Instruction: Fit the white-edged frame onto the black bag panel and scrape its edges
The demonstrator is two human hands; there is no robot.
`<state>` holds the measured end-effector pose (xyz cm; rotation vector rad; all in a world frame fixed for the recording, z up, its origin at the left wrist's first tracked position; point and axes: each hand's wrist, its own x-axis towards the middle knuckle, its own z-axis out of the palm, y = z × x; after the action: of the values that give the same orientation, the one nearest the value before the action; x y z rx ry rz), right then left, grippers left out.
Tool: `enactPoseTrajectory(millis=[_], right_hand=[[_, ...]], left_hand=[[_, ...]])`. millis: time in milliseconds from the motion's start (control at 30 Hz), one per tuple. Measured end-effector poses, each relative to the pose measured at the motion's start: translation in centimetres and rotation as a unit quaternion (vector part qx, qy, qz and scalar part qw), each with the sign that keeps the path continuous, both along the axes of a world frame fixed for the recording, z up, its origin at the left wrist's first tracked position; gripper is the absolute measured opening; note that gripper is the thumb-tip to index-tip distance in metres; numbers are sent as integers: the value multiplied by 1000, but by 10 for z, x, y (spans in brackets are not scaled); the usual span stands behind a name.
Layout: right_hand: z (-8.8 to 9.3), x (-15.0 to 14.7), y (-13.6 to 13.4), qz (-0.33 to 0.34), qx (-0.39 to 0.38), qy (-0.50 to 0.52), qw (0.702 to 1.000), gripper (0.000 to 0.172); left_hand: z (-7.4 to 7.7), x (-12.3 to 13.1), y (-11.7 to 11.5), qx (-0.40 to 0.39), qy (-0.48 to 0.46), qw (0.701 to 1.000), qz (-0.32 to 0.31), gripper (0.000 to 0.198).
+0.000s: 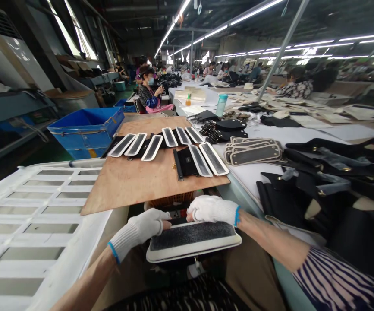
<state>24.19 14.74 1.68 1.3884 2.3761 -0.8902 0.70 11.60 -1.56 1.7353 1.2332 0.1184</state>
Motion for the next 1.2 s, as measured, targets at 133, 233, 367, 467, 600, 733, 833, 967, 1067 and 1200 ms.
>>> enactPoseTrajectory(millis=[133,233,367,467,600,733,833,967,1067,1200], right_hand=[[-6,-17,0,42,19,2,999,25],[-5,-27,-5,63,60,1,996,24],[-4,-29,-19,49,139,11,989,24],[-2,-21,-41,11,199,19,980,18],[-2,-9,-87,-46,267,89,958,10],[-19,-4,-127,-59,312,156,936,19],[-35,-7,-138,-65,319,148,934,28],[-45,-11,-138,-106,322,121,933,30],[-46,-14,-138,-128,324,88,933,29],[-46,-18,-137,-116,348,60,928,34]], left_hand=[[-1,1,-2,-9,-6,1000,4,26],[-4,2,-3,-9,-18,1000,18,28],[-9,2,-11,13,-36,997,68,39],[-6,-1,-31,65,-37,986,152,46],[6,-5,-75,256,48,958,122,27],[6,-1,-107,298,158,941,11,24],[0,3,-110,277,162,947,25,28],[1,6,-105,257,176,950,25,31],[4,7,-105,240,192,951,23,31],[-3,5,-111,256,181,948,51,28]])
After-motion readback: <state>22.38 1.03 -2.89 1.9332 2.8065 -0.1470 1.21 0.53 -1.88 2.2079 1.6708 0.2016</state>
